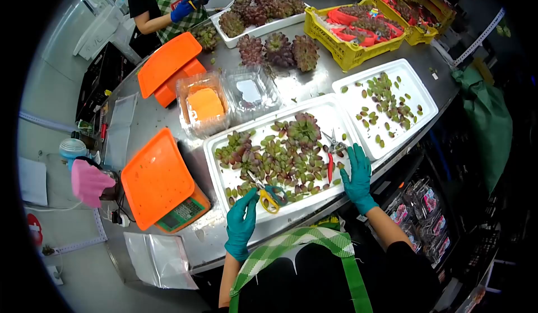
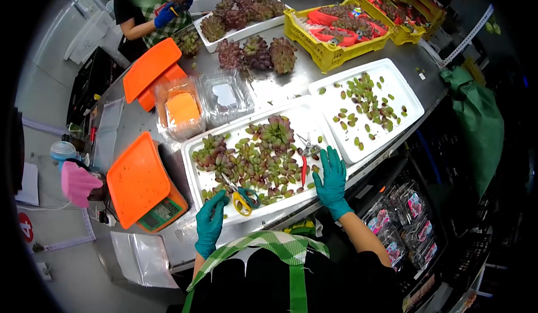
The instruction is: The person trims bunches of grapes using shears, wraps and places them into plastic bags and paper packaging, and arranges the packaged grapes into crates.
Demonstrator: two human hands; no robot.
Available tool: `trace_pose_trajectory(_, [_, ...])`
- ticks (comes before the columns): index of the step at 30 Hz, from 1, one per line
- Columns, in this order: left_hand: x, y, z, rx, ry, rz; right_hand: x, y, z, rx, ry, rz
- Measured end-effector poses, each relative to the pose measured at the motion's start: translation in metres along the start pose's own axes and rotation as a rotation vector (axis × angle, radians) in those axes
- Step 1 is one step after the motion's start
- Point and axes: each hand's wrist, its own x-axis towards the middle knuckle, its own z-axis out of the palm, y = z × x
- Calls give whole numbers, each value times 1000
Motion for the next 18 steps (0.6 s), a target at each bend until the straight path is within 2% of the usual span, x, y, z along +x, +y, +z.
trace_pose_trajectory(3, [22,-6,-5,2,-47,-13,33,-23,-18,136,177,-71])
trace_pose_trajectory(7, [50,-1,4,36,-104,-27,89,-14,-8,189,275,-68])
trace_pose_trajectory(10, [65,-1,19,-34,-89,-45,139,13,-6,250,303,-33])
trace_pose_trajectory(14, [82,13,27,36,-134,-117,228,70,-6,229,385,-108])
trace_pose_trajectory(15, [87,10,30,23,-124,-114,254,84,-10,125,408,-135])
trace_pose_trajectory(18, [85,3,30,74,-110,-183,340,138,-11,81,485,-170])
